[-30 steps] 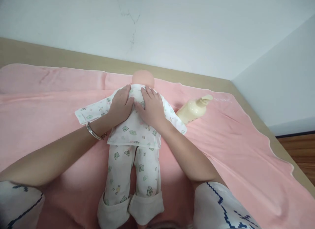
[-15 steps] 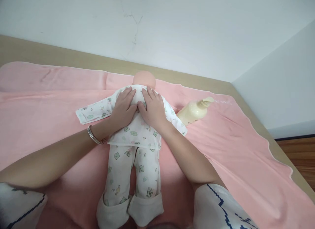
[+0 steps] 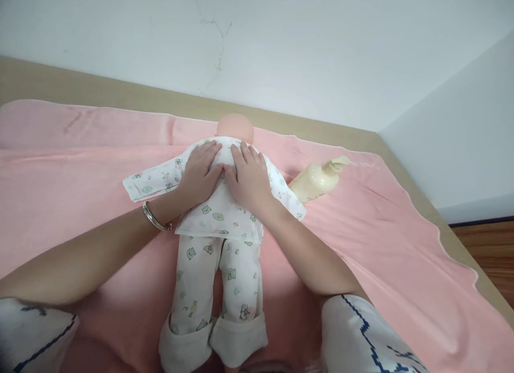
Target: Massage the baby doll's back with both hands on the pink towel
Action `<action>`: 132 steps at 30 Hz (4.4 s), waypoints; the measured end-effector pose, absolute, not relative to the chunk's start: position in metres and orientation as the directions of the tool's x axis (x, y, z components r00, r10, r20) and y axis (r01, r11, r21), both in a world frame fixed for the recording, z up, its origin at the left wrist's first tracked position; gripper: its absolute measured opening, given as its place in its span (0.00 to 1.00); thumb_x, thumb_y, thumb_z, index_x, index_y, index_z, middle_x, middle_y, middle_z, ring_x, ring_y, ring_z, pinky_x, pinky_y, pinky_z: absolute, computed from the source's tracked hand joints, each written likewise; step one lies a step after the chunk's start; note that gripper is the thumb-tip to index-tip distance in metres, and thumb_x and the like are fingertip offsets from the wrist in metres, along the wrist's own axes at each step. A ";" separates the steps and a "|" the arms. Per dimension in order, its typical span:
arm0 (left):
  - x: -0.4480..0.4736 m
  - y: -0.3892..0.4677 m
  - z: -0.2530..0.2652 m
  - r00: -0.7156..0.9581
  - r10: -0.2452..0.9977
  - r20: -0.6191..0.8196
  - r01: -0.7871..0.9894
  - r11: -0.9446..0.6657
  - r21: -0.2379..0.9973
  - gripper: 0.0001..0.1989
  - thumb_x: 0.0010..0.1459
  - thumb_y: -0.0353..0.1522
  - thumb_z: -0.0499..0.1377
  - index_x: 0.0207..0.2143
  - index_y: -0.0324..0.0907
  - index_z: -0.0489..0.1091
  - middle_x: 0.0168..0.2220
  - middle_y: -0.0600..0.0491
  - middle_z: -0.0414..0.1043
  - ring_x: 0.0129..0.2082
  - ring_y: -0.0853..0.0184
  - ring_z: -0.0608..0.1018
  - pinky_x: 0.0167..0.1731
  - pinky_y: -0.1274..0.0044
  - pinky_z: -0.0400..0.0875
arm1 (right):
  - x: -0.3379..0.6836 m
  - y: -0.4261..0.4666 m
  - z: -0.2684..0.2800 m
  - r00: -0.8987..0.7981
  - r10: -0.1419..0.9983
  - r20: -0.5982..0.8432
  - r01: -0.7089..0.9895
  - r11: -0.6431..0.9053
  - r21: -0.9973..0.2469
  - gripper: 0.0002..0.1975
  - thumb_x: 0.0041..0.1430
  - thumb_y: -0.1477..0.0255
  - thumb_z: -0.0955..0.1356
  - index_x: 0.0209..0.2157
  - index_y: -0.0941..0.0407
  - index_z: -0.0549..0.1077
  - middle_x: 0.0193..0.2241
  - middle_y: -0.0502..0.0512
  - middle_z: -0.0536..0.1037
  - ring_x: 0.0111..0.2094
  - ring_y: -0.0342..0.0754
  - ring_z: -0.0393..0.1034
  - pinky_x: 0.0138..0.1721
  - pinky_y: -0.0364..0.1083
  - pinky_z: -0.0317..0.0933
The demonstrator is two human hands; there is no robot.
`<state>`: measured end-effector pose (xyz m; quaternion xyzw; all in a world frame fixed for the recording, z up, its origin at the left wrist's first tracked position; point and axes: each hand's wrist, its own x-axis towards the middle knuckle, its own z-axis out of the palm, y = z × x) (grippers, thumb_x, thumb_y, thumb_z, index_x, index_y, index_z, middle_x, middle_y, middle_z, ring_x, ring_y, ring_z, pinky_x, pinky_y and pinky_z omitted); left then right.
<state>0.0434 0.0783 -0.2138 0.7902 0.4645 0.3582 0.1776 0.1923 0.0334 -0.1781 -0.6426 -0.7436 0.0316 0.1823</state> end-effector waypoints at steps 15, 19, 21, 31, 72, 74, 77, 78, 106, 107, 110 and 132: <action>0.045 0.077 -0.210 0.319 0.877 0.359 0.609 -0.480 0.632 0.27 0.64 0.37 0.50 0.63 0.35 0.64 0.68 0.41 0.59 0.69 0.52 0.61 0.72 0.58 0.51 | 0.181 0.010 -0.179 -0.127 0.946 0.299 0.966 0.186 -0.179 0.29 0.70 0.69 0.54 0.65 0.68 0.63 0.66 0.72 0.62 0.70 0.63 0.53 0.68 0.64 0.53; 0.044 0.079 -0.213 0.305 0.872 0.383 0.593 -0.489 0.640 0.26 0.64 0.38 0.50 0.62 0.38 0.65 0.67 0.43 0.61 0.68 0.53 0.63 0.72 0.58 0.51 | 0.183 0.011 -0.181 -0.127 0.943 0.309 0.959 0.196 -0.203 0.28 0.70 0.69 0.54 0.65 0.68 0.63 0.66 0.72 0.63 0.70 0.63 0.54 0.69 0.63 0.52; 0.044 0.079 -0.213 0.301 0.870 0.390 0.591 -0.492 0.640 0.26 0.64 0.38 0.51 0.62 0.38 0.66 0.67 0.43 0.62 0.68 0.53 0.63 0.72 0.58 0.52 | 0.183 0.011 -0.182 -0.124 0.941 0.315 0.960 0.194 -0.203 0.28 0.70 0.69 0.55 0.65 0.67 0.64 0.66 0.71 0.63 0.70 0.62 0.54 0.69 0.63 0.52; 0.045 0.076 -0.210 0.309 0.874 0.374 0.637 -0.482 0.602 0.27 0.65 0.37 0.48 0.63 0.36 0.64 0.67 0.43 0.61 0.68 0.55 0.63 0.72 0.61 0.52 | 0.183 0.013 -0.185 -0.130 0.925 0.358 0.963 0.204 -0.179 0.27 0.70 0.70 0.55 0.64 0.68 0.65 0.65 0.72 0.65 0.68 0.64 0.56 0.68 0.62 0.53; 0.044 0.080 -0.215 0.298 0.856 0.422 0.594 -0.512 0.620 0.26 0.63 0.38 0.49 0.60 0.38 0.67 0.65 0.45 0.65 0.67 0.56 0.65 0.71 0.60 0.55 | 0.185 0.014 -0.188 -0.127 0.920 0.371 0.963 0.203 -0.174 0.27 0.68 0.70 0.57 0.63 0.66 0.66 0.65 0.69 0.65 0.68 0.62 0.57 0.68 0.61 0.55; 0.043 0.079 -0.214 0.297 0.857 0.422 0.589 -0.512 0.625 0.26 0.63 0.39 0.49 0.60 0.39 0.67 0.65 0.46 0.65 0.67 0.56 0.65 0.71 0.60 0.55 | 0.185 0.014 -0.188 -0.129 0.917 0.378 0.963 0.207 -0.174 0.27 0.68 0.70 0.57 0.63 0.66 0.67 0.65 0.69 0.65 0.68 0.63 0.57 0.67 0.62 0.55; 0.044 0.079 -0.213 0.303 0.859 0.412 0.595 -0.508 0.623 0.27 0.63 0.39 0.48 0.60 0.37 0.67 0.65 0.44 0.64 0.67 0.56 0.65 0.71 0.60 0.54 | 0.186 0.014 -0.188 -0.129 0.914 0.385 0.962 0.210 -0.175 0.27 0.69 0.70 0.57 0.63 0.65 0.67 0.65 0.68 0.66 0.68 0.62 0.58 0.67 0.62 0.56; 0.044 0.079 -0.213 0.303 0.860 0.411 0.598 -0.507 0.621 0.27 0.63 0.39 0.48 0.60 0.36 0.67 0.65 0.43 0.64 0.67 0.56 0.65 0.71 0.60 0.54 | 0.185 0.014 -0.188 -0.128 0.913 0.387 0.962 0.209 -0.175 0.26 0.69 0.70 0.57 0.63 0.65 0.67 0.65 0.68 0.66 0.68 0.62 0.58 0.67 0.62 0.56; 0.044 0.079 -0.214 0.294 0.860 0.417 0.598 -0.506 0.622 0.26 0.64 0.39 0.49 0.60 0.38 0.66 0.65 0.45 0.65 0.67 0.56 0.65 0.71 0.60 0.55 | 0.185 0.015 -0.187 -0.137 0.915 0.378 0.961 0.215 -0.172 0.27 0.69 0.70 0.56 0.63 0.67 0.66 0.65 0.70 0.65 0.68 0.63 0.57 0.68 0.63 0.54; 0.044 0.079 -0.214 0.294 0.860 0.418 0.595 -0.507 0.624 0.26 0.64 0.39 0.49 0.60 0.39 0.67 0.65 0.45 0.65 0.67 0.56 0.65 0.71 0.60 0.55 | 0.185 0.015 -0.187 -0.137 0.917 0.374 0.961 0.214 -0.173 0.27 0.69 0.70 0.56 0.63 0.67 0.66 0.65 0.70 0.65 0.68 0.63 0.57 0.68 0.63 0.54; 0.043 0.079 -0.214 0.296 0.854 0.428 0.581 -0.516 0.629 0.25 0.64 0.39 0.49 0.60 0.42 0.67 0.65 0.47 0.65 0.67 0.56 0.65 0.71 0.59 0.55 | 0.185 0.015 -0.186 -0.133 0.924 0.359 0.963 0.206 -0.172 0.27 0.69 0.71 0.57 0.64 0.67 0.66 0.65 0.69 0.65 0.68 0.63 0.57 0.69 0.61 0.53; 0.044 0.077 -0.211 0.295 0.873 0.389 0.600 -0.486 0.635 0.27 0.64 0.39 0.49 0.61 0.37 0.66 0.66 0.43 0.63 0.68 0.56 0.64 0.72 0.61 0.53 | 0.186 0.015 -0.189 -0.132 0.911 0.391 0.961 0.215 -0.175 0.27 0.68 0.71 0.56 0.63 0.66 0.67 0.65 0.68 0.66 0.68 0.61 0.58 0.67 0.62 0.55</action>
